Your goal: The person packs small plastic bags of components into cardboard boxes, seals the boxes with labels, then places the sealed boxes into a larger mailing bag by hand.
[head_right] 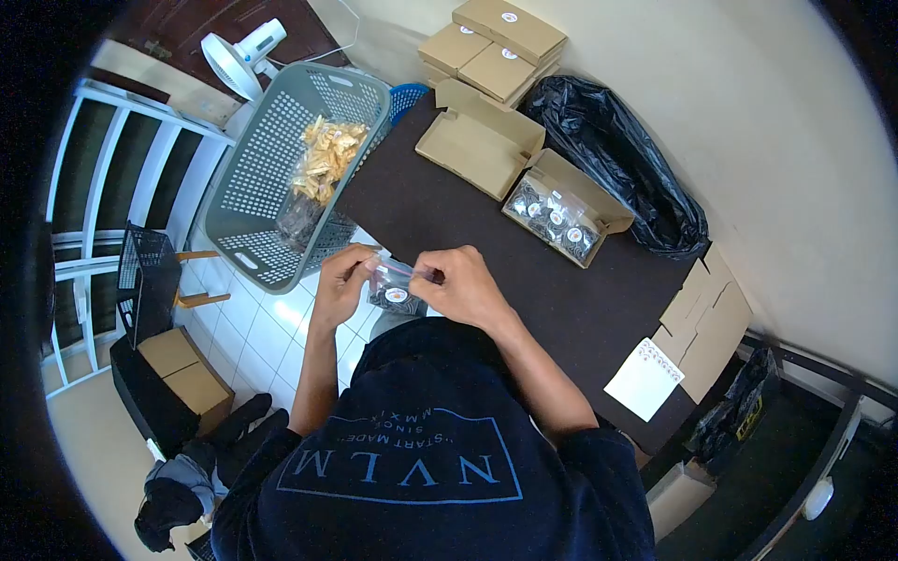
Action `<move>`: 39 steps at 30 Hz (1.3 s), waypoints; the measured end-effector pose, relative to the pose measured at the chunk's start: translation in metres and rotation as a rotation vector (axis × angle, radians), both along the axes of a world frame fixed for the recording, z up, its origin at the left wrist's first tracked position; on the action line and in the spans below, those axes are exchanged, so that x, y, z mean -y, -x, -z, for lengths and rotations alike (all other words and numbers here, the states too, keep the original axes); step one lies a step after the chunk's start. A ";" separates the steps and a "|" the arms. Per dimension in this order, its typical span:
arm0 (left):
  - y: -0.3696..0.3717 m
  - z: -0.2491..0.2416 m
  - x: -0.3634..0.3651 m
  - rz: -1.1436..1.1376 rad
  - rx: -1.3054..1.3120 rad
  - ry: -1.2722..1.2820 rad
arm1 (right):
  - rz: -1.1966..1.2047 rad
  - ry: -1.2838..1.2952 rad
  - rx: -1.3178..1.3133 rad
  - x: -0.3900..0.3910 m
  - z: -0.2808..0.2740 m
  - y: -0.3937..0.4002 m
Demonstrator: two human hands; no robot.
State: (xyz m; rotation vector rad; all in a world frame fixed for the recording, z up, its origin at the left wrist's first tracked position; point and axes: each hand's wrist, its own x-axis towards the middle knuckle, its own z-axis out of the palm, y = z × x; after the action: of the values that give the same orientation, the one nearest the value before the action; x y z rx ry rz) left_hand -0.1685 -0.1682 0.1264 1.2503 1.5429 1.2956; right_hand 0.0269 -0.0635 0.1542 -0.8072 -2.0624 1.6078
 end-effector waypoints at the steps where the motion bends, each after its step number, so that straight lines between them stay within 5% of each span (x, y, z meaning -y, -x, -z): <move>1: -0.001 0.000 0.000 -0.002 0.000 0.001 | -0.012 0.028 0.025 -0.002 0.001 -0.003; 4: 0.001 0.000 0.002 -0.034 0.013 -0.010 | 0.029 -0.003 0.046 -0.008 0.010 -0.014; 6: 0.018 0.009 0.003 -0.261 0.189 -0.063 | 0.111 0.120 0.019 -0.017 0.026 -0.027; 9: 0.029 -0.001 -0.002 -0.231 0.206 -0.066 | 0.190 0.323 0.079 -0.026 0.020 -0.029; 11: 0.024 0.000 -0.010 -0.199 0.251 -0.056 | 0.226 0.461 -0.114 -0.023 0.005 -0.011; 17: 0.009 0.006 -0.021 -0.140 0.414 -0.060 | 0.021 0.589 -0.141 -0.036 0.029 0.019; 19: 0.018 0.013 -0.015 -0.135 0.055 -0.004 | 0.010 0.472 -0.040 -0.043 0.031 0.017; 22: 0.030 0.024 -0.002 -0.339 0.306 -0.020 | 0.103 0.337 0.096 -0.066 0.038 0.011; 27: 0.075 0.038 0.024 -0.491 0.296 -0.011 | 0.295 0.167 0.154 -0.134 0.061 0.011; 32: 0.104 0.040 0.039 -0.593 0.209 0.058 | 0.377 0.054 0.498 -0.187 0.103 0.031; 39: 0.145 0.041 0.065 -0.733 0.159 0.148 | 0.193 -0.076 0.873 -0.218 0.159 0.027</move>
State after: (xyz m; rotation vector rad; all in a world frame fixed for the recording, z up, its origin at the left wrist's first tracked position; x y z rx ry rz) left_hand -0.3132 -0.2330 0.0857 0.4666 2.0201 1.6303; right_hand -0.0005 0.1544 -0.0048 -1.8521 -2.4421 1.1506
